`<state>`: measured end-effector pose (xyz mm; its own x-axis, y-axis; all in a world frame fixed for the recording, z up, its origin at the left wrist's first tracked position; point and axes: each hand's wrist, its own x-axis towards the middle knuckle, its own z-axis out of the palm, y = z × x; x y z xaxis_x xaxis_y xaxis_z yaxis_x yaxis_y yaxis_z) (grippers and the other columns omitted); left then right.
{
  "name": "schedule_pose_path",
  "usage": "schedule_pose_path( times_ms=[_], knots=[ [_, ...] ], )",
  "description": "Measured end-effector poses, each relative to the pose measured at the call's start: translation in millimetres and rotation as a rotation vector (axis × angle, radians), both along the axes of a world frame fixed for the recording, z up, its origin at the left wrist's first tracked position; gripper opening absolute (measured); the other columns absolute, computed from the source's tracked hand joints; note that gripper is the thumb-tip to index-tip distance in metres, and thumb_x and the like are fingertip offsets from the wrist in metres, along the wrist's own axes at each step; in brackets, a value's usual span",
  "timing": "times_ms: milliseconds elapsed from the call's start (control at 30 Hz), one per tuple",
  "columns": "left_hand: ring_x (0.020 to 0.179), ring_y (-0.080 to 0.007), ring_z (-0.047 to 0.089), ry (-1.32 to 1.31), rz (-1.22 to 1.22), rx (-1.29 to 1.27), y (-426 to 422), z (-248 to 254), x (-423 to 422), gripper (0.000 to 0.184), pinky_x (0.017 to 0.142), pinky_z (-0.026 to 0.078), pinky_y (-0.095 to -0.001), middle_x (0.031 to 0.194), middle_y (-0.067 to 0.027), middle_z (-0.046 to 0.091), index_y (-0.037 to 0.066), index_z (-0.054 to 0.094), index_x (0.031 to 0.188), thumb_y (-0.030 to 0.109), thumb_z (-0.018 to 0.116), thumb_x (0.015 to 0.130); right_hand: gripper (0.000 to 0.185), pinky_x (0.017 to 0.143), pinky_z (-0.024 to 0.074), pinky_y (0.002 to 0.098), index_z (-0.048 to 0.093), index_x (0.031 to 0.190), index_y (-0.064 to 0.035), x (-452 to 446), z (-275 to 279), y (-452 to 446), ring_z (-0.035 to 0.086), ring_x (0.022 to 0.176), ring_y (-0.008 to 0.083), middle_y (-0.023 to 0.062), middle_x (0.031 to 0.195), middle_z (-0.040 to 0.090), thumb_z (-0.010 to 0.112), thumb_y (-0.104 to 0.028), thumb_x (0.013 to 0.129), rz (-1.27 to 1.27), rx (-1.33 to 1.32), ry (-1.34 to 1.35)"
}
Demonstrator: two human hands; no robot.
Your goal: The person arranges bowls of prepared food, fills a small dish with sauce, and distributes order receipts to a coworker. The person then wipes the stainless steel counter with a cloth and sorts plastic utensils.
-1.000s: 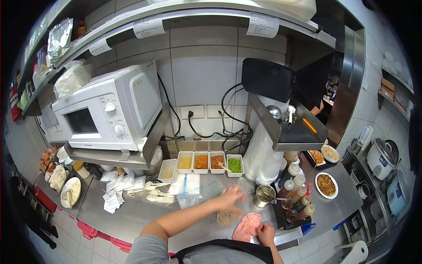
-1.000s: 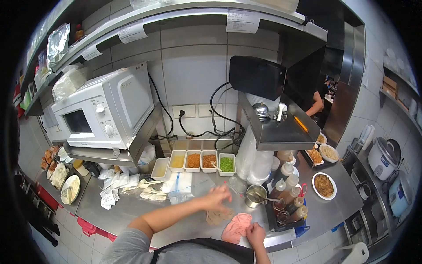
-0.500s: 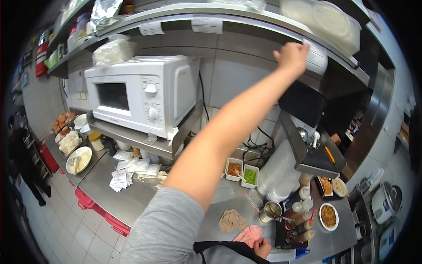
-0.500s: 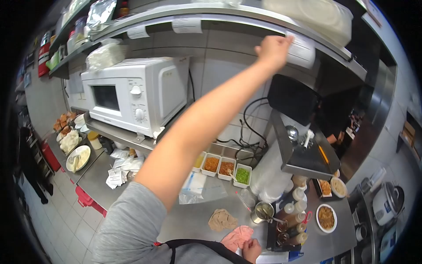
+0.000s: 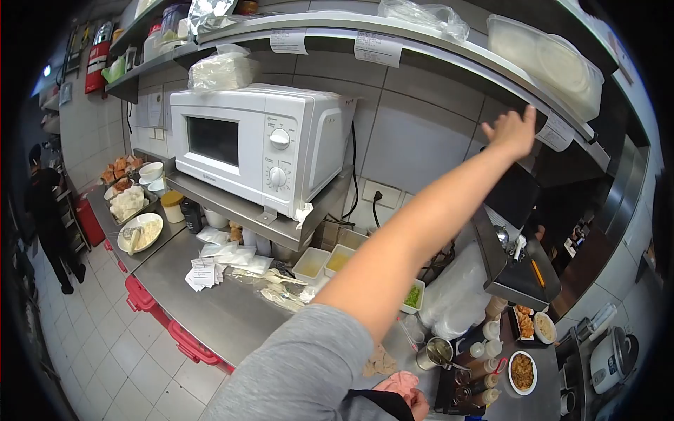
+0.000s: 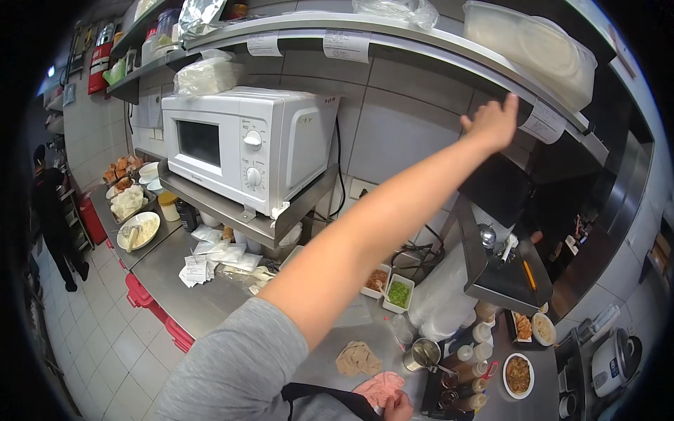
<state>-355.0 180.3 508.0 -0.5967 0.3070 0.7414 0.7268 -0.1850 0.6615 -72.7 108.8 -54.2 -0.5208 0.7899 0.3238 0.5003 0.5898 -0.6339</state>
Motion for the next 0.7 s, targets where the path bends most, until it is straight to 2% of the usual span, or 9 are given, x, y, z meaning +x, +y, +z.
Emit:
schedule_pose_path(
  times_ms=[133, 200, 233, 367, 400, 467, 567, 600, 700],
  knots=[
    [0.122, -0.0397, 0.036, -0.136, 0.066, 0.205, -30.6, -23.5, -77.4, 0.075, 0.104, 0.018, -0.0494, 0.123, -0.0315, 0.042, -0.012, 0.041, 0.115, 0.057, 0.026, 0.089, 0.02, 0.059, 0.0452, 0.0406, 0.063, 0.08, -0.0065, 0.1, 5.4, 3.1, 0.057, 0.061, 0.033, 0.0168, 0.067, 0.059, 0.059, -0.026, 0.077, 0.017, 0.01, 0.1],
    [0.103, -0.0333, 0.044, -0.006, 0.262, 0.805, -26.6, -30.4, -147.5, 0.057, 0.093, 0.032, -0.0388, 0.109, -0.0267, 0.046, -0.01, 0.04, 0.103, 0.045, 0.028, 0.093, 0.02, 0.06, 0.0456, 0.0406, 0.064, 0.082, -0.0066, 2.0, 9.9, 4.5, 0.058, 0.063, 0.0329, 0.0172, 0.069, 0.06, 0.06, -0.026, 0.077, 0.02, -0.052, 0.056],
    [0.114, -0.0373, 0.037, -0.087, 0.038, 0.667, -70.1, -35.4, -161.9, 0.051, 0.098, 0.028, -0.0396, 0.12, -0.0306, 0.037, -0.011, 0.034, 0.116, 0.035, 0.031, 0.094, 0.02, 0.06, 0.0457, 0.0408, 0.064, 0.082, -0.0066, 1.8, 10.0, 4.2, 0.058, 0.064, 0.0328, 0.0173, 0.07, 0.06, 0.06, -0.026, 0.077, 0.017, -0.037, 0.062],
    [0.108, -0.0337, 0.046, 0.056, 0.035, 0.936, -142.6, -20.7, -217.7, 0.069, 0.095, 0.032, -0.0372, 0.114, -0.0273, 0.048, -0.013, 0.043, 0.111, 0.05, 0.021, 0.094, 0.021, 0.059, 0.0459, 0.0418, 0.064, 0.081, -0.0067, 1.0, -3.0, 7.1, 0.06, 0.064, 0.0331, 0.0177, 0.07, 0.061, 0.06, -0.027, 0.076, 0.001, -0.007, 0.088],
    [0.105, -0.0214, 0.047, 0.086, 0.02, 1.02, -155.3, -9.8, -224.2, 0.071, 0.094, 0.033, -0.031, 0.11, -0.0128, 0.053, -0.006, 0.048, 0.111, 0.057, 0.021, 0.092, 0.021, 0.059, 0.0459, 0.042, 0.063, 0.081, -0.0067, 0.2, -7.8, 8.8, 0.06, 0.064, 0.0334, 0.0178, 0.07, 0.061, 0.06, -0.027, 0.076, -0.002, -0.005, 0.095],
    [0.073, -0.0189, 0.054, 0.177, 0.025, 0.888, -184.3, -3.2, -222.1, 0.063, 0.071, 0.043, -0.0327, 0.074, -0.0109, 0.059, -0.005, 0.059, 0.081, 0.05, 0.031, 0.093, 0.022, 0.058, 0.046, 0.0421, 0.064, 0.08, -0.0074, -0.3, -12.1, 10.0, 0.059, 0.062, 0.0339, 0.0174, 0.068, 0.061, 0.06, -0.029, 0.076, -0.025, 0.054, 0.082],
    [0.051, -0.0113, 0.038, 0.243, 0.183, 0.484, -210.9, 2.2, -214.8, 0.06, 0.049, 0.034, -0.0316, 0.049, 0.0013, 0.044, -0.002, 0.052, 0.058, 0.047, 0.043, 0.091, 0.022, 0.057, 0.046, 0.042, 0.063, 0.079, -0.0079, 0.7, -12.7, 10.7, 0.059, 0.061, 0.0341, 0.017, 0.068, 0.061, 0.061, -0.03, 0.076, -0.04, 0.092, 0.07],
    [0.049, -0.0099, 0.027, 0.318, 0.125, 0.621, -205.0, 4.2, -204.5, 0.057, 0.043, 0.025, -0.032, 0.045, 0.0034, 0.032, -0.001, 0.046, 0.052, 0.043, 0.053, 0.087, 0.022, 0.057, 0.046, 0.042, 0.063, 0.079, -0.0081, 0.1, -10.7, 10.7, 0.059, 0.061, 0.0341, 0.0169, 0.068, 0.061, 0.061, -0.03, 0.076, -0.044, 0.09, 0.066],
    [0.048, -0.0137, 0.029, 0.359, 0.206, 0.586, -189.6, 9.4, -194.6, 0.054, 0.045, 0.03, -0.0345, 0.045, -0.0063, 0.035, -0.003, 0.048, 0.056, 0.041, 0.053, 0.087, 0.022, 0.057, 0.0461, 0.0419, 0.063, 0.078, -0.0085, 0.1, -10.1, 10.3, 0.059, 0.061, 0.0341, 0.0166, 0.067, 0.061, 0.061, -0.03, 0.076, -0.05, 0.072, 0.039]
  ],
)
